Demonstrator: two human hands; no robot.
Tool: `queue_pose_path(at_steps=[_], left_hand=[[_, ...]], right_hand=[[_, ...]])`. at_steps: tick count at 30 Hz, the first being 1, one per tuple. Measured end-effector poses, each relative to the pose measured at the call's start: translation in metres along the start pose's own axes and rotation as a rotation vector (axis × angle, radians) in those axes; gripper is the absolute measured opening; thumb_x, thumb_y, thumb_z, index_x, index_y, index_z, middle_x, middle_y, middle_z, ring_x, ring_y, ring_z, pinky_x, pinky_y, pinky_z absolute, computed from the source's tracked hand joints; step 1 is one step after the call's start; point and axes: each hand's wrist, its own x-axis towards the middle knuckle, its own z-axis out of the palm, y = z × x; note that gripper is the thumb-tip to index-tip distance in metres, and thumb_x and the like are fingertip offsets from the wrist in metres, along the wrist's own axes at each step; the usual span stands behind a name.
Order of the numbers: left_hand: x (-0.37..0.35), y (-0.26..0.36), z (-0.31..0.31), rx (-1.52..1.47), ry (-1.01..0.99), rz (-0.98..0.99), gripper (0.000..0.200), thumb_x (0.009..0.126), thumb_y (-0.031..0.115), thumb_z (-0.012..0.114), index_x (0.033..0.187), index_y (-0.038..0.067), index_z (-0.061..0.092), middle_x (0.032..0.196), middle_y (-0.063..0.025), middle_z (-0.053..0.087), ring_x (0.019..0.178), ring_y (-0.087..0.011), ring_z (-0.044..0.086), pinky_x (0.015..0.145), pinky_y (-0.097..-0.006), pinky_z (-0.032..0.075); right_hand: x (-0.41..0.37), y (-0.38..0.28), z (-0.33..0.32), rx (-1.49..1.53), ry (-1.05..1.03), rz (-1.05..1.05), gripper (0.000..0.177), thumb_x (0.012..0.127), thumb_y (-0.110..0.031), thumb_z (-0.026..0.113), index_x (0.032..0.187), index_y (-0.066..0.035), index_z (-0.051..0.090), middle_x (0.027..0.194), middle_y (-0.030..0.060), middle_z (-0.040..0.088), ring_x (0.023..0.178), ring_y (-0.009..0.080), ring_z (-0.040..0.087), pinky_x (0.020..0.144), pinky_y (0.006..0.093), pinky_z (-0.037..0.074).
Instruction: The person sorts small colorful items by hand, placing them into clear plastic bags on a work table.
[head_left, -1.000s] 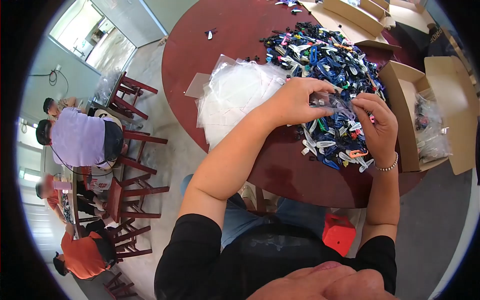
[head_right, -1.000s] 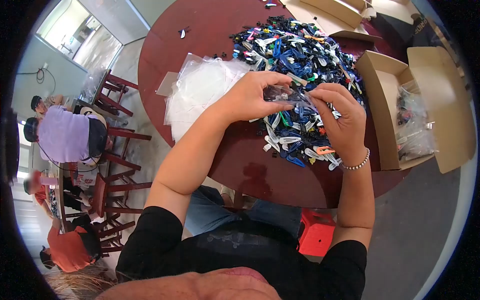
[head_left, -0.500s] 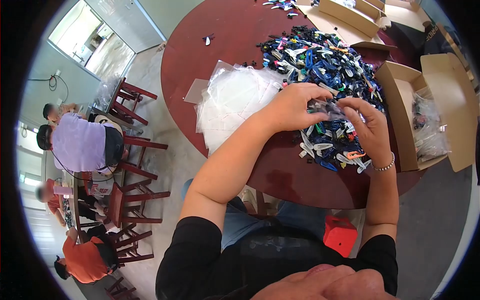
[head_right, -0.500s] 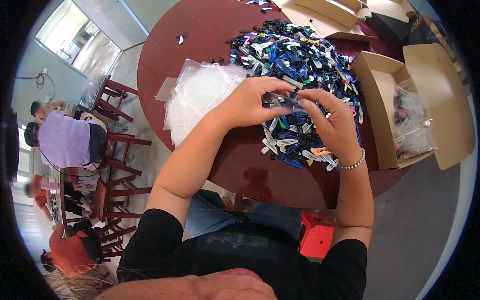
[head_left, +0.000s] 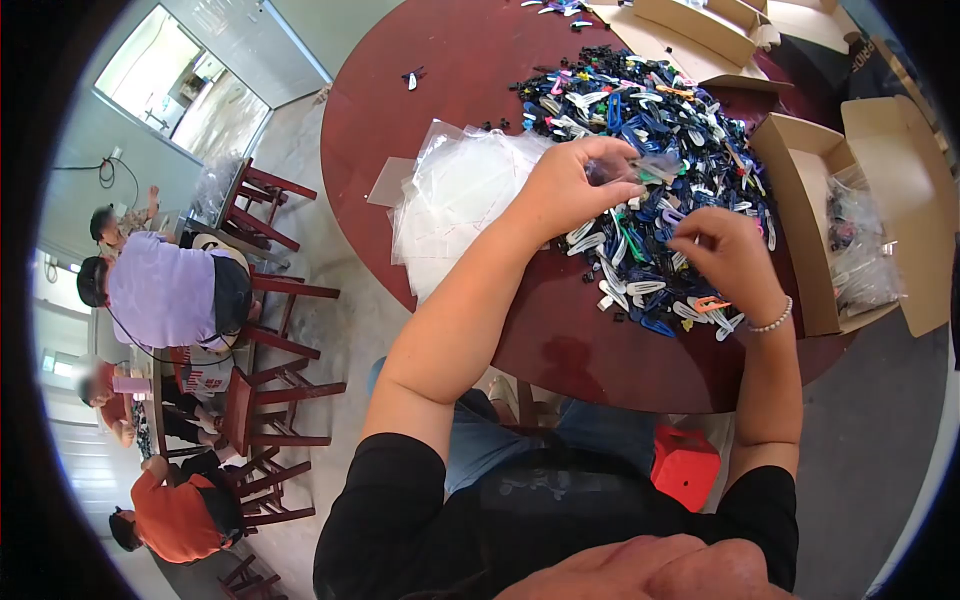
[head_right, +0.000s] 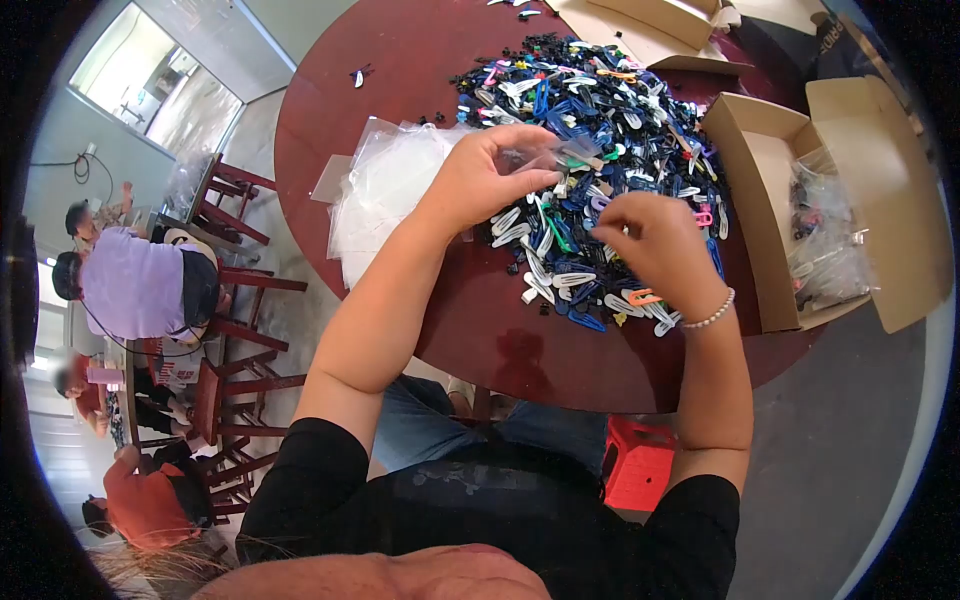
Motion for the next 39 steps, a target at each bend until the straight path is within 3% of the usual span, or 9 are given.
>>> queue_pose_path(at_steps=[2, 5, 11, 16, 20, 26, 32, 34, 39], left_hand=[[0.001, -0.002, -0.001, 0.034, 0.031, 0.006, 0.047, 0.075, 0.009, 0.078, 0.118, 0.004, 0.060, 0.097, -0.0028, 0.065, 0.089, -0.0090, 0.061, 0.081, -0.0249, 0.050], [-0.002, 0.000, 0.002, 0.047, 0.061, 0.082, 0.049, 0.075, 0.008, 0.077, 0.120, 0.006, 0.059, 0.098, -0.0034, 0.064, 0.092, -0.0094, 0.060, 0.082, -0.0255, 0.050], [-0.004, 0.001, 0.003, 0.266, 0.094, 0.207, 0.054, 0.073, 0.008, 0.078, 0.122, 0.005, 0.056, 0.098, -0.0063, 0.065, 0.093, -0.0129, 0.062, 0.083, -0.0271, 0.050], [-0.002, -0.001, 0.004, 0.436, 0.117, 0.372, 0.053, 0.064, 0.013, 0.078, 0.113, 0.006, 0.060, 0.089, -0.0090, 0.063, 0.087, -0.0288, 0.060, 0.077, -0.0376, 0.048], [-0.004, 0.003, 0.005, 0.495, 0.083, 0.396, 0.052, 0.065, 0.012, 0.078, 0.113, 0.006, 0.059, 0.089, -0.0088, 0.063, 0.087, -0.0281, 0.060, 0.078, -0.0373, 0.049], [-0.005, 0.004, 0.010, 0.449, -0.013, 0.394, 0.057, 0.068, 0.009, 0.078, 0.122, 0.010, 0.058, 0.096, -0.0079, 0.066, 0.090, -0.0220, 0.063, 0.081, -0.0320, 0.051], [-0.005, 0.014, 0.002, -0.009, -0.155, 0.085, 0.057, 0.072, 0.007, 0.073, 0.126, 0.005, 0.056, 0.107, -0.0092, 0.065, 0.104, -0.0197, 0.061, 0.087, -0.0313, 0.050], [-0.008, 0.020, 0.000, -0.652, -0.448, -0.014, 0.065, 0.072, 0.011, 0.066, 0.134, 0.001, 0.047, 0.120, -0.0169, 0.059, 0.112, -0.0243, 0.057, 0.091, -0.0348, 0.050], [-0.009, 0.016, 0.005, -0.773, -0.615, -0.110, 0.079, 0.073, 0.021, 0.059, 0.143, -0.004, 0.031, 0.135, -0.0250, 0.046, 0.123, -0.0299, 0.050, 0.098, -0.0441, 0.046]], right_hand=[[-0.004, -0.007, 0.014, -0.250, -0.053, -0.096, 0.016, 0.073, -0.013, 0.074, 0.079, -0.001, 0.066, 0.068, 0.0110, 0.062, 0.058, 0.0240, 0.059, 0.054, 0.0323, 0.045], [-0.005, -0.008, 0.025, -0.387, -0.082, -0.035, 0.017, 0.071, -0.014, 0.075, 0.076, -0.001, 0.064, 0.069, 0.0117, 0.062, 0.060, 0.0280, 0.060, 0.055, 0.0354, 0.046], [-0.002, -0.001, 0.002, -0.183, -0.024, -0.052, 0.010, 0.075, -0.002, 0.068, 0.077, 0.000, 0.058, 0.075, 0.0069, 0.062, 0.061, 0.0156, 0.058, 0.058, 0.0297, 0.046], [-0.005, -0.005, -0.017, 0.355, 0.286, 0.153, 0.006, 0.084, 0.000, 0.063, 0.088, 0.000, 0.058, 0.078, 0.0055, 0.061, 0.070, 0.0115, 0.061, 0.058, 0.0250, 0.046], [-0.002, -0.020, -0.014, -0.111, 0.291, -0.267, 0.010, 0.084, 0.005, 0.062, 0.093, 0.001, 0.061, 0.085, 0.0078, 0.062, 0.069, 0.0109, 0.058, 0.061, 0.0234, 0.047], [-0.003, -0.027, 0.003, 0.008, 0.285, -0.285, 0.026, 0.084, 0.006, 0.061, 0.109, 0.001, 0.063, 0.098, 0.0100, 0.063, 0.073, 0.0117, 0.058, 0.064, 0.0233, 0.048], [-0.004, -0.010, -0.002, 0.280, 0.389, -0.239, 0.045, 0.084, 0.008, 0.055, 0.128, -0.001, 0.051, 0.128, 0.0108, 0.052, 0.105, 0.0136, 0.056, 0.082, 0.0248, 0.049], [-0.003, -0.017, 0.001, 0.316, 0.349, -0.199, 0.047, 0.084, 0.006, 0.056, 0.130, -0.002, 0.049, 0.129, 0.0106, 0.052, 0.109, 0.0149, 0.054, 0.087, 0.0270, 0.047], [-0.004, -0.014, 0.011, 0.523, 0.123, -0.107, 0.054, 0.085, -0.007, 0.067, 0.134, -0.002, 0.045, 0.131, 0.0103, 0.051, 0.121, 0.0187, 0.049, 0.101, 0.0345, 0.040]])
